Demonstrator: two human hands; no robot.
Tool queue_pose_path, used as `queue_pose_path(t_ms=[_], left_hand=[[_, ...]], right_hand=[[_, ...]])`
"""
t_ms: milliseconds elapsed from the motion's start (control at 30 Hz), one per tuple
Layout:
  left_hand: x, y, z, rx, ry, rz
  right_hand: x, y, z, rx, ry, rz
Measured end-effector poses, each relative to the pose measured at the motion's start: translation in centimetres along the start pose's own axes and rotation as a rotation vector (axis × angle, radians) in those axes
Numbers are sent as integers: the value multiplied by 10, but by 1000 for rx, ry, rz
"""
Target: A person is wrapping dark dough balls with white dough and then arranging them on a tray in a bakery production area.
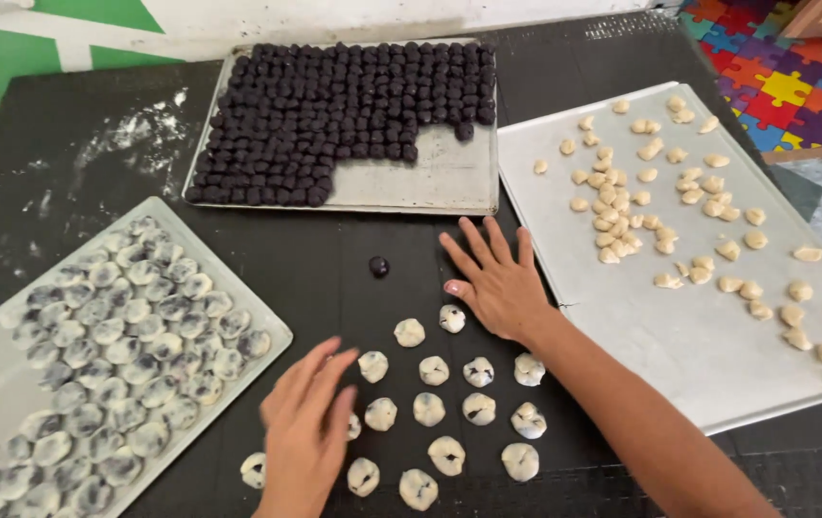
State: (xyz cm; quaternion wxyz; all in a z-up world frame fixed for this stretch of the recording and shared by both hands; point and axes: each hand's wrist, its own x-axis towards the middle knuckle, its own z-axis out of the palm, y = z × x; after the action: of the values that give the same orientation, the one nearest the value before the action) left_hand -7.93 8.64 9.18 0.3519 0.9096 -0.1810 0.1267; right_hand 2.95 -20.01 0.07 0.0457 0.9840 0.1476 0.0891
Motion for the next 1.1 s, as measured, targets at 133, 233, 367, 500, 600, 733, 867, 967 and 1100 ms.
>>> queue_pose_path(t_ms=[133, 233, 367, 500, 600, 733, 867, 967, 1100], left_hand=[[-60, -40, -15, 229, 291, -11], [-110, -86, -11, 549, 269, -451], [-135, -114, -4, 621, 373, -293], [-123, -83, -9, 639, 440, -292], [-123, -83, -4, 561, 504, -242], [-121, -77, -3, 517, 462, -381], [-119, -75, -3, 464, 513, -352], [-123, -72, -4, 429, 546, -324], [-131, -66, -34, 114, 500, -334]], right_hand=[[17, -12, -28, 163, -42, 62], [24, -31, -31, 304, -193, 121], [26, -38, -16, 62, -165, 81], [31, -42, -59, 243, -322, 219], [32, -50, -48, 206, -255, 167], [34, -66, -42, 83, -410, 114], [36, -70, -31, 84, -129, 24], [40, -101, -31, 169, 16, -87], [47, -157, -43, 534, -99, -297]])
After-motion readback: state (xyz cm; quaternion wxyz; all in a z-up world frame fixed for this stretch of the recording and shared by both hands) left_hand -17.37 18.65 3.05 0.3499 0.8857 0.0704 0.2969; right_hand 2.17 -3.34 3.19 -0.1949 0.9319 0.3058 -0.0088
